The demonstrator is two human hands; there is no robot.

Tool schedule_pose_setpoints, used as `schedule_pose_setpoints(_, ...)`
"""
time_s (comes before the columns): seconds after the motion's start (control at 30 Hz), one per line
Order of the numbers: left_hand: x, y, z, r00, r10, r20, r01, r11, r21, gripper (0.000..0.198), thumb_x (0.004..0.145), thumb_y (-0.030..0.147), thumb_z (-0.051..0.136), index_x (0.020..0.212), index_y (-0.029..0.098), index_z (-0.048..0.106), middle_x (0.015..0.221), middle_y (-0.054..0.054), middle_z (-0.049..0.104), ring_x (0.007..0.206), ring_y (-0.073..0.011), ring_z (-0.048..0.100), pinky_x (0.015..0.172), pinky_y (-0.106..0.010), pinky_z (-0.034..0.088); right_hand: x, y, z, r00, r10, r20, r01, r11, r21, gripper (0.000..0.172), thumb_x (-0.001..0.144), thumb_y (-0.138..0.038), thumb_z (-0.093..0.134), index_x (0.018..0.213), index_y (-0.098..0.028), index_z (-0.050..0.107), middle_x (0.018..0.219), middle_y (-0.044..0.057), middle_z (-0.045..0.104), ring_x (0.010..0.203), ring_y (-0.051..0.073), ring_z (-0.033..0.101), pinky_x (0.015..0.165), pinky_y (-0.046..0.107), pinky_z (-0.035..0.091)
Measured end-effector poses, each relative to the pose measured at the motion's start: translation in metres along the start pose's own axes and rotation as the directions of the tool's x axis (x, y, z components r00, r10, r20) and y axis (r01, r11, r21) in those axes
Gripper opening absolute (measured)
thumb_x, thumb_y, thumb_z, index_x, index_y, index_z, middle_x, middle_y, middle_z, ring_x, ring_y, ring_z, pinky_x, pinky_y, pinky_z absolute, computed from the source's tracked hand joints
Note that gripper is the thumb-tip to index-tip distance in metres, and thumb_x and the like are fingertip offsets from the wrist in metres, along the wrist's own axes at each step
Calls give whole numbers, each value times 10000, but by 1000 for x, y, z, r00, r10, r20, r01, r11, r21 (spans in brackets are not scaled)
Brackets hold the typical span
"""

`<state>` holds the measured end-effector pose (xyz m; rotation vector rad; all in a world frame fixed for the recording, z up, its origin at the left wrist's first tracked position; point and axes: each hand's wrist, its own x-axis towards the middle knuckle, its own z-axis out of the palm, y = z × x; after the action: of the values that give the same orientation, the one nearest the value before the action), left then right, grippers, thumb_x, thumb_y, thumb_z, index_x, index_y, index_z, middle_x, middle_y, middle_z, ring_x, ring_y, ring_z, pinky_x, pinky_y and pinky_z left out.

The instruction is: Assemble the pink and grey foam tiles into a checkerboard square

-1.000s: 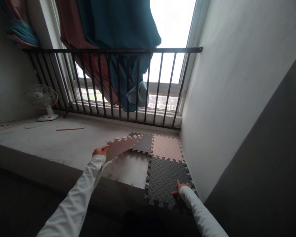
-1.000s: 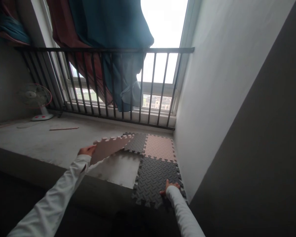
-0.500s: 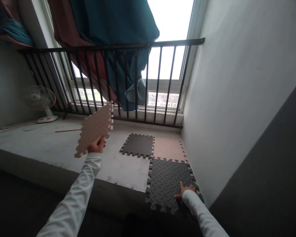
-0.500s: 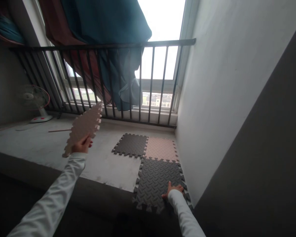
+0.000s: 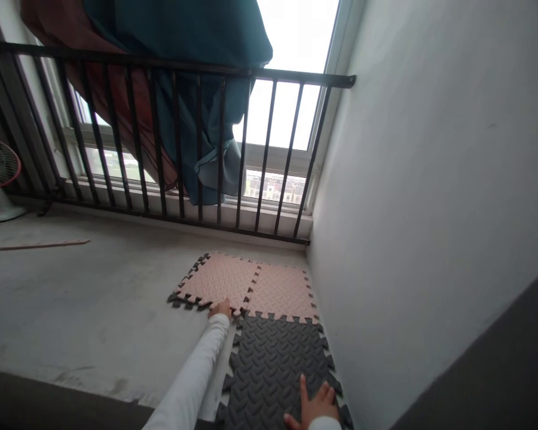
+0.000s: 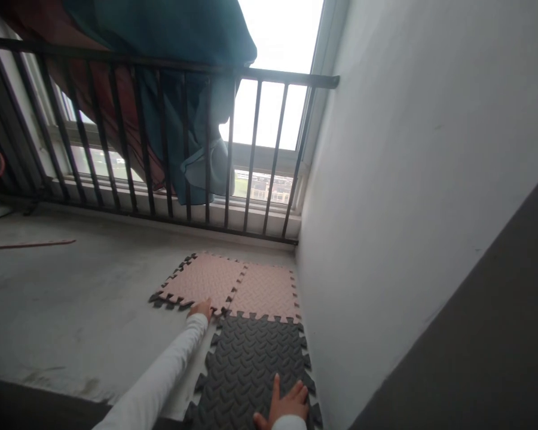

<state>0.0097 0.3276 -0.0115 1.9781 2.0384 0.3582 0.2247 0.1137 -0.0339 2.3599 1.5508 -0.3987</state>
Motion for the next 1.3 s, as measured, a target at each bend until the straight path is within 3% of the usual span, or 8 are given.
schedule_pose_setpoints(0.33,-4,22,-11,997,-51,59,40,985,170,327,744,105,333,979,62,557,970,-187,604,977,-260,518,726,-346,425,-11,-4,-9,1000,3,11,-3,1000,-23,906,547,-606,512,1291,-162,246,1271,278,295,1154,453,235,808,661,199)
schedule_pose_setpoints(0.53,1,26,-36,1000,5,1,-5,991,136,318,730,188,366,973,150,569,1018,-126,586,856,-218,573,696,-317,434,-7,-2,-3,1000,-13,-11,14,1000,12,931,534,-616,530,1290,-152,247,1275,279,289,1159,442,240,827,660,178)
schedule_pose_setpoints(0.73,38,7,-123,952,-46,-304,43,999,-18,311,717,241,399,939,152,597,965,-102,595,887,-199,549,734,-276,420,-15,-6,-18,999,10,48,-9,999,-31,907,566,-620,502,1299,-174,211,1288,281,259,1169,442,216,821,656,181)
schedule_pose_setpoints(0.9,47,-51,-218,815,-167,-554,56,976,-212,372,676,269,457,947,53,593,906,-99,615,878,-231,548,746,-303,409,-22,-11,-34,993,45,108,-35,995,-89,882,600,-624,465,1307,-195,157,1298,280,237,1175,433,209,820,645,181)
schedule_pose_setpoints(1.0,19,-103,-248,700,-159,-696,-8,973,-230,347,652,277,469,904,87,613,878,-91,631,843,-211,561,743,-290,425,-23,-11,-37,992,56,112,-43,992,-117,862,613,-645,423,1307,-215,147,1301,267,244,1174,427,216,812,642,189)
schedule_pose_setpoints(1.13,-62,-182,-220,711,14,-703,-70,996,-51,319,681,314,423,880,162,620,932,-71,627,914,-179,540,808,-246,405,-21,-11,-36,992,56,110,-43,992,-115,855,614,-665,396,1307,-230,145,1298,262,251,1167,423,237,805,640,197)
schedule_pose_setpoints(1.2,-111,-215,-183,819,41,-573,-10,998,57,327,710,306,387,935,204,601,978,-52,614,968,-162,518,835,-231,389,-19,-10,-34,992,55,111,-42,993,-115,869,609,-677,386,1308,-221,141,1295,264,254,1167,421,239,813,638,190)
schedule_pose_setpoints(1.3,-170,-246,-132,987,-92,-133,126,955,270,359,743,247,353,1049,247,540,1064,-46,577,944,-164,536,803,-268,411,-15,-9,-32,993,61,102,-50,993,-106,888,600,-689,380,1309,-212,139,1291,263,261,1162,418,255,823,631,194)
